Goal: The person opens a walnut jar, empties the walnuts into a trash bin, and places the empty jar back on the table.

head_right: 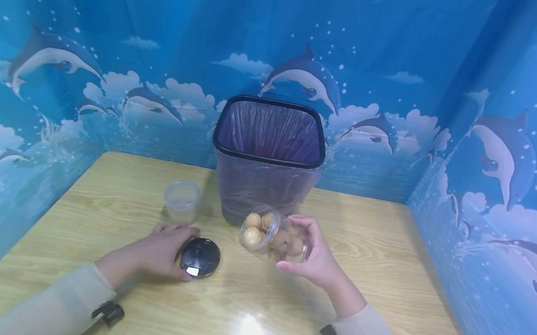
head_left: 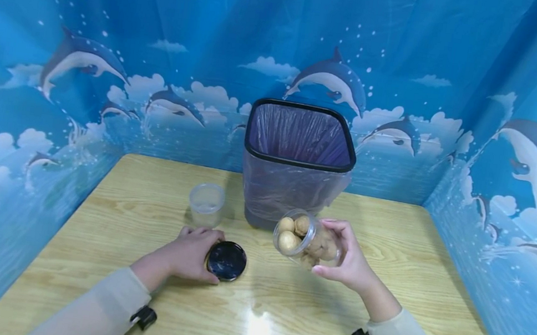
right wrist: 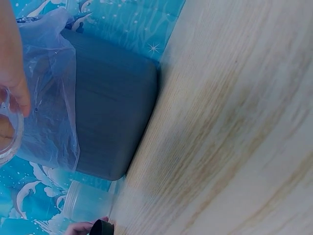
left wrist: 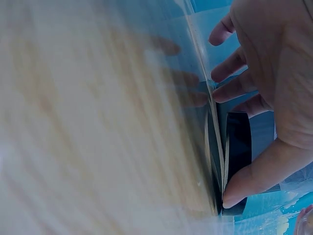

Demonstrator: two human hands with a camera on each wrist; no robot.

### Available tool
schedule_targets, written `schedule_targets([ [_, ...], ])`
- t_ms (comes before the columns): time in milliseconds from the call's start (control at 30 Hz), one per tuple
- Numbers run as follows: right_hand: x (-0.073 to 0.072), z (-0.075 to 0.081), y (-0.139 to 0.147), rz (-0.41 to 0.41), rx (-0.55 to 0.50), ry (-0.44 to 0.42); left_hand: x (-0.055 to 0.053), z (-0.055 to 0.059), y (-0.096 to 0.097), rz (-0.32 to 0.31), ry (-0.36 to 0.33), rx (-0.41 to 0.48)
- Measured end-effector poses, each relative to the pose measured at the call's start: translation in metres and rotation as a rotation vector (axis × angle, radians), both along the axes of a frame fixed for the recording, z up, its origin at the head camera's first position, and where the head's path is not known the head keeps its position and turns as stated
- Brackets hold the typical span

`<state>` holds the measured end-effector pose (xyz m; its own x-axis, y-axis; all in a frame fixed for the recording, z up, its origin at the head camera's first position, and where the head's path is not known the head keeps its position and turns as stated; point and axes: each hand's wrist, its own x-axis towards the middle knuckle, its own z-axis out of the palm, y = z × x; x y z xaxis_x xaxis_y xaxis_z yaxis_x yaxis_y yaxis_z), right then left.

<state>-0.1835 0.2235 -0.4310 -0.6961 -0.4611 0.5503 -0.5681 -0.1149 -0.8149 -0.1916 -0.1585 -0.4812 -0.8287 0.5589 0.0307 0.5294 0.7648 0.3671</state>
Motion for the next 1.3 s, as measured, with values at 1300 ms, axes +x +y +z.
schedule_targets([
  [1300,0.001,0.005,0.001,-0.008,-0.037,0.009,0.003,0.014,-0.003,-0.008,-0.029,-0.074],
])
